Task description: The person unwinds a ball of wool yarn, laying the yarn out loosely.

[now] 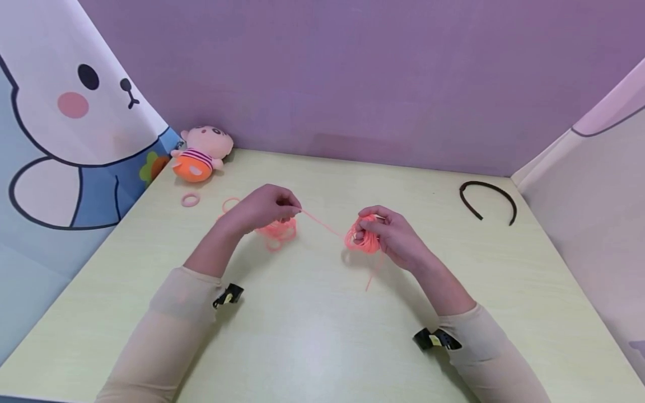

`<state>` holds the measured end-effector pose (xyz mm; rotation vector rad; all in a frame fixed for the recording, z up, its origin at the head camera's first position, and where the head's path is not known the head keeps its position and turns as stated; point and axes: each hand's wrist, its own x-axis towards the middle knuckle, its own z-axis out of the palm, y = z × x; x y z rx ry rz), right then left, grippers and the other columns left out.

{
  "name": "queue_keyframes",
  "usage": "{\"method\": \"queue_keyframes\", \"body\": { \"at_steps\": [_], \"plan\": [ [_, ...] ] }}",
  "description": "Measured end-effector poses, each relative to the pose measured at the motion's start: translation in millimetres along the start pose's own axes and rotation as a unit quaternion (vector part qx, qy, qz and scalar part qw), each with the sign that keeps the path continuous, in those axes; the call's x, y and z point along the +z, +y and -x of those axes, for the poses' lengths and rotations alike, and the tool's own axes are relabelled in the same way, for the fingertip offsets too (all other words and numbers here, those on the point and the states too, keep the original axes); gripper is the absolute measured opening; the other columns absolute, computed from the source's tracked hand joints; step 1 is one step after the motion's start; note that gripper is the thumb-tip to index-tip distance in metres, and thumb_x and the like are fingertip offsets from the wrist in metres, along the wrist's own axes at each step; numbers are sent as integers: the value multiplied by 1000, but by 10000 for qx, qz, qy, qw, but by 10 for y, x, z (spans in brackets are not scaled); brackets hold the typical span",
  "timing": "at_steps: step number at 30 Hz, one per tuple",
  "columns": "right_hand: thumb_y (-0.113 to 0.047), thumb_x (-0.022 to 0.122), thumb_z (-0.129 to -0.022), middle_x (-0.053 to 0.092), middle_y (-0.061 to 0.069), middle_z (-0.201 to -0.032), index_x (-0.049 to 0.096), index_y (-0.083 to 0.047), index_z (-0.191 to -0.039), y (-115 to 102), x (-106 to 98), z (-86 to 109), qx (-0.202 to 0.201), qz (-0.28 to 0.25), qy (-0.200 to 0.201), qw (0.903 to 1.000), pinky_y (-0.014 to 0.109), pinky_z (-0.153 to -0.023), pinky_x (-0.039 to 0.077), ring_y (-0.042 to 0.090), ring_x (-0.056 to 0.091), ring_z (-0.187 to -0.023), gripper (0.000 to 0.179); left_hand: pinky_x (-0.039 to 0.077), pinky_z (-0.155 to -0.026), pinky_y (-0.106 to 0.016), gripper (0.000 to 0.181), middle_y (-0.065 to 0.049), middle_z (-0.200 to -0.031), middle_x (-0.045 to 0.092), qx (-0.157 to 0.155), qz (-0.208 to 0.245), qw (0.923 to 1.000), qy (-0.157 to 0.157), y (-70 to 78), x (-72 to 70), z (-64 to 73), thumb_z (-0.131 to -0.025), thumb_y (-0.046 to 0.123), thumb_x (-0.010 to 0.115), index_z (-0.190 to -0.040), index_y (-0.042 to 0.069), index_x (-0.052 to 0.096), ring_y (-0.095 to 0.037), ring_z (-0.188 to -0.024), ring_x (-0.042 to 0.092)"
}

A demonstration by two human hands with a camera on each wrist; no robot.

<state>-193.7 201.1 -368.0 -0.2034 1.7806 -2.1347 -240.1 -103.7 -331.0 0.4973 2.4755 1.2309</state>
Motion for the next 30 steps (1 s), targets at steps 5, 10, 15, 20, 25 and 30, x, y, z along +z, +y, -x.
{"method": "queue_keyframes", "body": {
  "at_steps": [5, 10, 15, 20, 25, 30],
  "plan": [
    [2, 52, -103, 66, 13, -96, 43, 11, -130, 4, -1, -2, 2, -34, -28, 10000, 26, -72, 58, 18, 70, -80, 30, 50, -83, -47, 16, -11, -88, 62, -133, 2, 9997, 222, -88, -72, -17, -101, 14, 63, -109, 3, 70, -27, -82, 58],
    [2, 52, -103, 66, 12, -95, 38, 13, -134, 2, -3, -4, 6, -24, -40, 10000, 26, -72, 58, 18, 69, -80, 36, 50, -81, -45, 18, -11, -90, 63, -356, -196, 9981, 459, -139, -160, -16, -102, 15, 61, -113, 3, 70, -27, -84, 58],
    [1, 53, -103, 66, 11, -95, 39, 12, -133, -4, -2, 4, 25, 0, -61, 10000, 27, -73, 58, 18, 69, -80, 34, 50, -84, -46, 21, -14, -95, 64, -539, -232, 9963, 621, -173, -236, -6, -102, 14, 60, -118, 2, 68, -28, -87, 58],
    [1, 53, -103, 66, 12, -96, 42, 10, -130, -4, -4, 6, 38, 16, -88, 10000, 27, -74, 58, 18, 69, -80, 31, 49, -82, -44, 21, -14, -97, 64, -753, -241, 9931, 862, -217, -278, -12, -103, 17, 59, -117, 3, 68, -30, -91, 58],
    [1, 53, -103, 66, 12, -94, 46, 5, -126, -4, -4, 11, 62, 25, -110, 9999, 28, -75, 58, 19, 68, -80, 25, 50, -89, -46, 26, -17, -111, 65, -889, -142, 9918, 908, -238, -289, -31, -103, 17, 60, -123, 2, 67, -33, -101, 58],
    [2, 53, -102, 66, 11, -94, 44, 8, -128, -9, 8, 16, 62, 21, -164, 9998, 29, -75, 58, 19, 68, -81, 27, 50, -91, -41, 27, -15, -117, 65, -534, -273, 9950, 796, -190, -165, -61, -100, 14, 64, -124, 1, 67, -29, -106, 59]
  ]
}}
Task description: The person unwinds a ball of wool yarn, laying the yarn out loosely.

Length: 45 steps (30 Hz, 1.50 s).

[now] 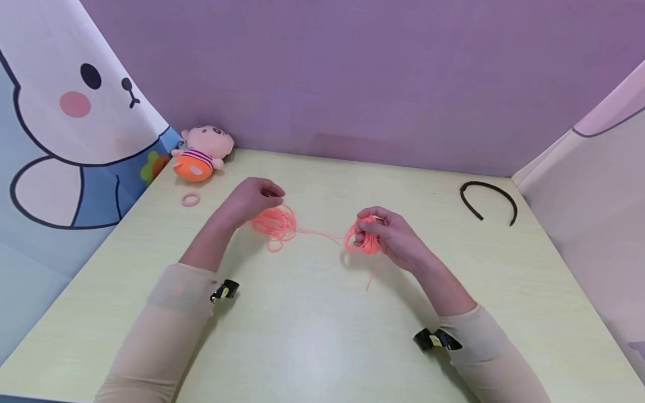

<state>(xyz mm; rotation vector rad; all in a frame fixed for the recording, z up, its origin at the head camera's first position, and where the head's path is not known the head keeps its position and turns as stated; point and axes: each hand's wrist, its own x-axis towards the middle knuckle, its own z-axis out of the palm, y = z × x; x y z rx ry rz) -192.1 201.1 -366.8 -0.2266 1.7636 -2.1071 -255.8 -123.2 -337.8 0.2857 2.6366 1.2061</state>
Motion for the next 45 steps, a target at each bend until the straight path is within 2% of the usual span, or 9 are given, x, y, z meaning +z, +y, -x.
{"method": "queue_keyframes", "body": {
  "at_steps": [6, 11, 15, 19, 22, 26, 31, 36, 45],
  "plan": [
    [1, 54, -102, 65, 13, -95, 48, 4, -123, 2, 0, -2, -100, 26, -190, 9998, 30, -77, 58, 20, 68, -81, 22, 51, -90, -37, 22, -11, -111, 67, 738, 294, 9952, -577, 208, 315, 53, -98, 10, 66, -119, 4, 68, -24, -103, 61],
    [0, 56, -101, 64, 14, -95, 51, 3, -120, 2, -2, 5, -132, 146, -457, 9988, 30, -76, 58, 20, 66, -80, 19, 49, -99, -38, 28, -15, -126, 65, 1336, 535, 9795, -1408, 301, 584, 77, -99, 8, 64, -128, 6, 64, -23, -118, 60],
    [1, 58, -100, 65, 13, -91, 55, 1, -116, 4, -5, 7, -146, 128, -702, 9973, 29, -74, 57, 19, 66, -78, 16, 48, -101, -38, 35, -12, -133, 62, 1412, 784, 9674, -1951, 340, 747, 94, -101, 12, 62, -136, 8, 57, -23, -125, 57],
    [2, 58, -100, 66, 11, -88, 57, 0, -115, 6, -5, 13, -209, 147, -901, 9956, 29, -73, 57, 19, 65, -76, 15, 50, -98, -42, 34, -6, -121, 69, 1256, 892, 9641, -2165, 372, 826, 122, -102, 15, 63, -134, 9, 57, -25, -118, 63],
    [2, 58, -100, 66, 11, -87, 57, 0, -115, 7, -5, 16, -231, 157, -940, 9952, 29, -72, 57, 19, 65, -76, 15, 51, -95, -44, 26, -4, -108, 73, 1147, 793, 9667, -2147, 383, 830, 135, -102, 15, 62, -127, 9, 61, -23, -107, 68],
    [2, 59, -99, 65, 12, -88, 56, 0, -115, 10, -7, 12, -193, 151, -868, 9959, 29, -72, 57, 19, 65, -77, 16, 52, -92, -47, 21, -3, -93, 73, 1050, 627, 9749, -1859, 385, 788, 126, -101, 16, 62, -116, 3, 68, -19, -95, 69],
    [1, 59, -100, 65, 13, -91, 54, 2, -116, 12, -13, 7, -133, 188, -731, 9971, 29, -74, 57, 19, 65, -78, 17, 51, -89, -52, 16, -5, -86, 71, 876, 642, 9828, -1492, 398, 709, 122, -101, 18, 64, -105, 6, 72, -30, -93, 67],
    [0, 57, -101, 64, 15, -94, 51, 5, -119, 20, -22, 6, -78, 292, -605, 9977, 30, -76, 57, 20, 65, -80, 20, 52, -88, -53, 12, -6, -85, 69, 963, 642, 9845, -1320, 427, 611, 155, -101, 18, 64, -102, 8, 71, -40, -95, 65],
    [0, 56, -102, 64, 14, -97, 49, 4, -123, 32, -45, 6, -49, 115, -197, 9997, 30, -77, 58, 21, 68, -82, 23, 50, -85, -53, 11, -8, -84, 67, 1174, 776, 9844, -1054, 450, 451, 212, -102, 17, 62, -101, 8, 70, -41, -90, 62]
  ]
}}
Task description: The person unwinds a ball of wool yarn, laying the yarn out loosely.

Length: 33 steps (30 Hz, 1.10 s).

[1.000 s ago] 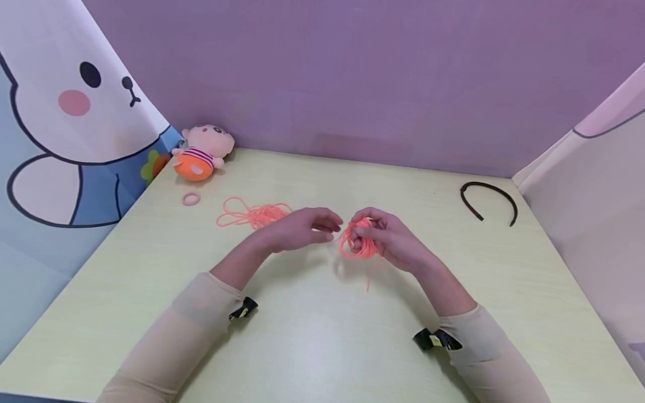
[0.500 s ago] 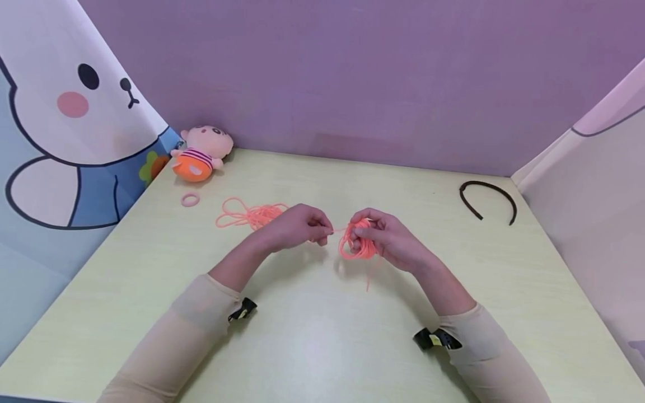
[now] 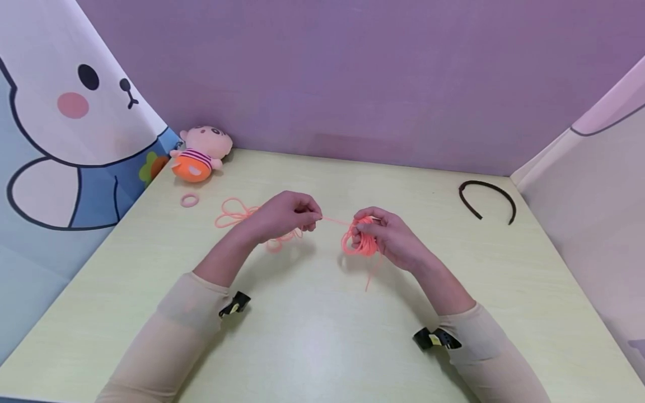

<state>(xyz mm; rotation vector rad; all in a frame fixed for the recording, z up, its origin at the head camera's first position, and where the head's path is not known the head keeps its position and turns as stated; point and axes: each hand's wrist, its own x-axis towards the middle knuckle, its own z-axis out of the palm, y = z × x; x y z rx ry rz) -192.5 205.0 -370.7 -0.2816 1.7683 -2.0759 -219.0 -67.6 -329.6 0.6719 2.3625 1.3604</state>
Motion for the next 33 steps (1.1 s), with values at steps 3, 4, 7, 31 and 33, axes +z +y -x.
{"method": "queue_keyframes", "body": {
  "at_steps": [3, 4, 7, 31, 33],
  "plan": [
    [1, 55, -101, 66, 12, -95, 48, 4, -124, 7, 1, -14, 7, -36, 187, 9998, 29, -75, 58, 20, 69, -81, 24, 50, -86, -54, 12, -9, -86, 67, -32, 48, 10000, 40, -18, -43, 9, -102, 16, 62, -103, 7, 70, -43, -92, 62],
    [1, 55, -102, 66, 11, -95, 48, 4, -124, 5, 0, -14, 17, -46, 276, 9996, 28, -73, 57, 19, 69, -80, 24, 50, -87, -54, 12, -9, -86, 67, -58, 50, 10000, 47, -24, -53, 8, -102, 16, 61, -103, 8, 69, -43, -93, 61],
    [1, 54, -102, 66, 11, -92, 47, 5, -125, 1, -1, -20, 56, -122, 502, 9987, 28, -72, 58, 19, 69, -77, 25, 50, -88, -54, 12, -10, -88, 67, -147, 49, 9999, 72, -34, -83, 6, -102, 17, 61, -104, 8, 69, -41, -93, 62],
    [0, 51, -103, 62, 12, -91, 47, 6, -122, 10, -3, -29, 62, -311, 618, 9976, 34, -79, 59, 21, 66, -75, 20, 53, -84, -47, 19, -14, -91, 66, -865, -263, 9922, 855, -448, -408, -70, -102, 11, 58, -113, -4, 65, -34, -89, 63],
    [0, 51, -103, 62, 12, -90, 48, 5, -121, 5, -5, -28, 61, -324, 609, 9976, 34, -78, 59, 21, 65, -74, 19, 53, -85, -47, 21, -15, -92, 65, -994, -277, 9898, 986, -476, -460, -67, -103, 11, 58, -114, -5, 64, -33, -88, 62]
  ]
}}
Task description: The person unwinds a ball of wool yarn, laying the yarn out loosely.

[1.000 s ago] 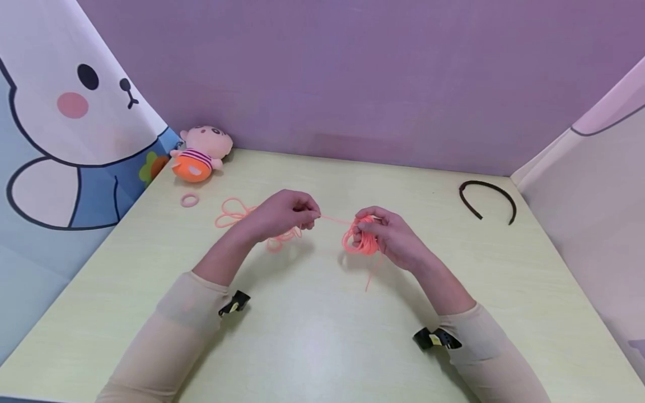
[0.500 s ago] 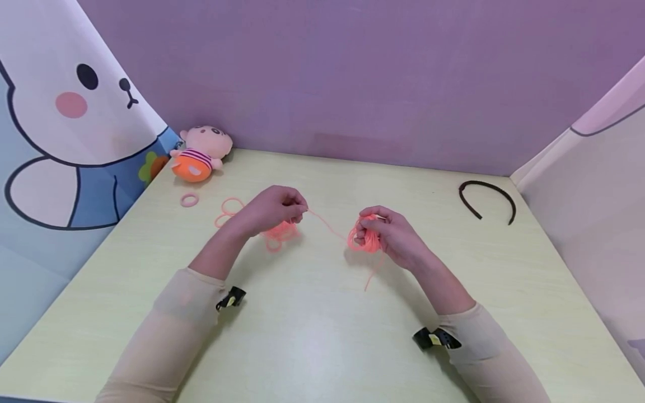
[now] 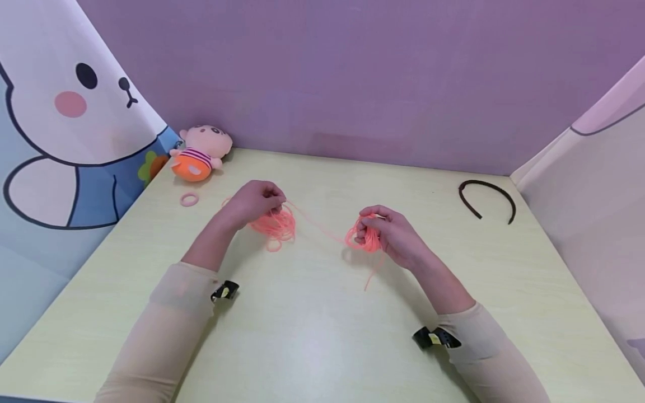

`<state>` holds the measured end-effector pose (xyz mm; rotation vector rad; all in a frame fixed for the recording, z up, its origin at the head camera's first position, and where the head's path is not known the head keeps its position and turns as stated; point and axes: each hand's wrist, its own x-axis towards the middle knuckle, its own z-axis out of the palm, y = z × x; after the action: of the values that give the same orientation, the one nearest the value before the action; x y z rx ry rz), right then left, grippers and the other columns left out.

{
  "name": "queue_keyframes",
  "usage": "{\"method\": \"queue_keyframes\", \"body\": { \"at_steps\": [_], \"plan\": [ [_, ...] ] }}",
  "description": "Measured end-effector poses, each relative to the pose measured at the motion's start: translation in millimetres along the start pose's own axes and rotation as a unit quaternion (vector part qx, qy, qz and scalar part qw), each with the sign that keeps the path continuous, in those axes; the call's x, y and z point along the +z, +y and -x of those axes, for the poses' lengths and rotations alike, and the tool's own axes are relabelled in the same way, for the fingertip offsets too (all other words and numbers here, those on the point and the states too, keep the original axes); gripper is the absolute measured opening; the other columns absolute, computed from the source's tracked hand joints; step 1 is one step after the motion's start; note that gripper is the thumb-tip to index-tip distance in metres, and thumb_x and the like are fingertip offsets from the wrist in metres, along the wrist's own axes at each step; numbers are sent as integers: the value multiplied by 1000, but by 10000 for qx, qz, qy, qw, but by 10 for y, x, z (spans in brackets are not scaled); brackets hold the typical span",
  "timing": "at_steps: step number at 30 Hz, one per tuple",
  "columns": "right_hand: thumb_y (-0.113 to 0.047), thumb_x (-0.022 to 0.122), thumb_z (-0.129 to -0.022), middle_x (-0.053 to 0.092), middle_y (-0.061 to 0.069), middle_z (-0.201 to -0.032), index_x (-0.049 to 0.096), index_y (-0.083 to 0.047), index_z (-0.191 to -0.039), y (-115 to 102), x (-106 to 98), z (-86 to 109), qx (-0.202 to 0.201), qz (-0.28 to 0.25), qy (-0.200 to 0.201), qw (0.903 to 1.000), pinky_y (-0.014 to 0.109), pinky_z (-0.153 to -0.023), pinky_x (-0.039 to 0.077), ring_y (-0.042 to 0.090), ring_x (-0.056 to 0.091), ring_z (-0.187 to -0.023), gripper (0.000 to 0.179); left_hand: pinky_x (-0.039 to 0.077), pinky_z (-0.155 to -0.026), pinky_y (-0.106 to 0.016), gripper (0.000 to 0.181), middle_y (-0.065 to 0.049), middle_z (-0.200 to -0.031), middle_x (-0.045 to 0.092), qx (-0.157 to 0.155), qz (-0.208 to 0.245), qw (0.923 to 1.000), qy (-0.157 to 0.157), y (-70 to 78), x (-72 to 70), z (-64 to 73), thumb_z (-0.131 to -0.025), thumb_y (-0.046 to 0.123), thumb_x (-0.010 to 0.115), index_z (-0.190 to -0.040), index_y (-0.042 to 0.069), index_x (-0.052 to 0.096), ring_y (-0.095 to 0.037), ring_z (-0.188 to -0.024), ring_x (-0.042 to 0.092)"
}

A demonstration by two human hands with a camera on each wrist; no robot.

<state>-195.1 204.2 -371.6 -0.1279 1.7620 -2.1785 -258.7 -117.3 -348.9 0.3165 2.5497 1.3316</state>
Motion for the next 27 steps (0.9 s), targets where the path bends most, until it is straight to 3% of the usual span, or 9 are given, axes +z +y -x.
{"method": "queue_keyframes", "body": {
  "at_steps": [8, 13, 16, 19, 22, 27],
  "plan": [
    [-1, 53, -103, 63, 13, -91, 49, 4, -120, 15, -13, -10, 13, -8, -57, 10000, 29, -73, 57, 22, 64, -74, 18, 54, -89, -46, 22, -18, -100, 63, -210, 407, 9965, 699, -77, -163, 0, -105, 13, 54, -116, -5, 62, -30, -92, 63],
    [-1, 53, -103, 63, 13, -91, 49, 4, -120, 15, -12, -9, 47, 20, -72, 10000, 30, -74, 57, 22, 65, -74, 18, 56, -81, -31, 23, -17, -100, 64, -325, 515, 9900, 1274, -63, -226, 37, -105, 14, 55, -118, -4, 62, -27, -91, 65],
    [-1, 53, -103, 63, 13, -91, 49, 4, -120, 12, -10, -7, 64, 42, -77, 9999, 29, -74, 58, 21, 65, -75, 18, 55, -80, -29, 24, -18, -101, 64, -383, 583, 9871, 1440, -67, -252, 49, -105, 15, 55, -118, -5, 61, -25, -91, 65],
    [-2, 53, -103, 63, 13, -91, 49, 4, -121, 11, -7, -4, 86, 58, -100, 9999, 29, -73, 58, 21, 66, -75, 19, 54, -88, -37, 25, -20, -106, 63, -388, 539, 9892, 1308, -80, -246, 42, -105, 15, 54, -119, -4, 61, -28, -96, 63],
    [-2, 54, -103, 64, 13, -92, 49, 5, -121, 12, -5, 0, 78, 73, -179, 9998, 29, -73, 58, 21, 66, -76, 20, 51, -91, -44, 26, -19, -113, 62, -333, 191, 9942, 1009, -87, -189, 16, -105, 17, 55, -122, -2, 61, -32, -101, 59],
    [-2, 54, -102, 63, 14, -92, 49, 5, -120, 21, 1, 8, 25, 167, -482, 9987, 30, -73, 58, 21, 66, -76, 20, 50, -87, -40, 24, -15, -116, 63, 89, -478, 9979, 432, -59, 10, -36, -102, 17, 60, -120, 2, 64, -29, -104, 57]
  ]
}}
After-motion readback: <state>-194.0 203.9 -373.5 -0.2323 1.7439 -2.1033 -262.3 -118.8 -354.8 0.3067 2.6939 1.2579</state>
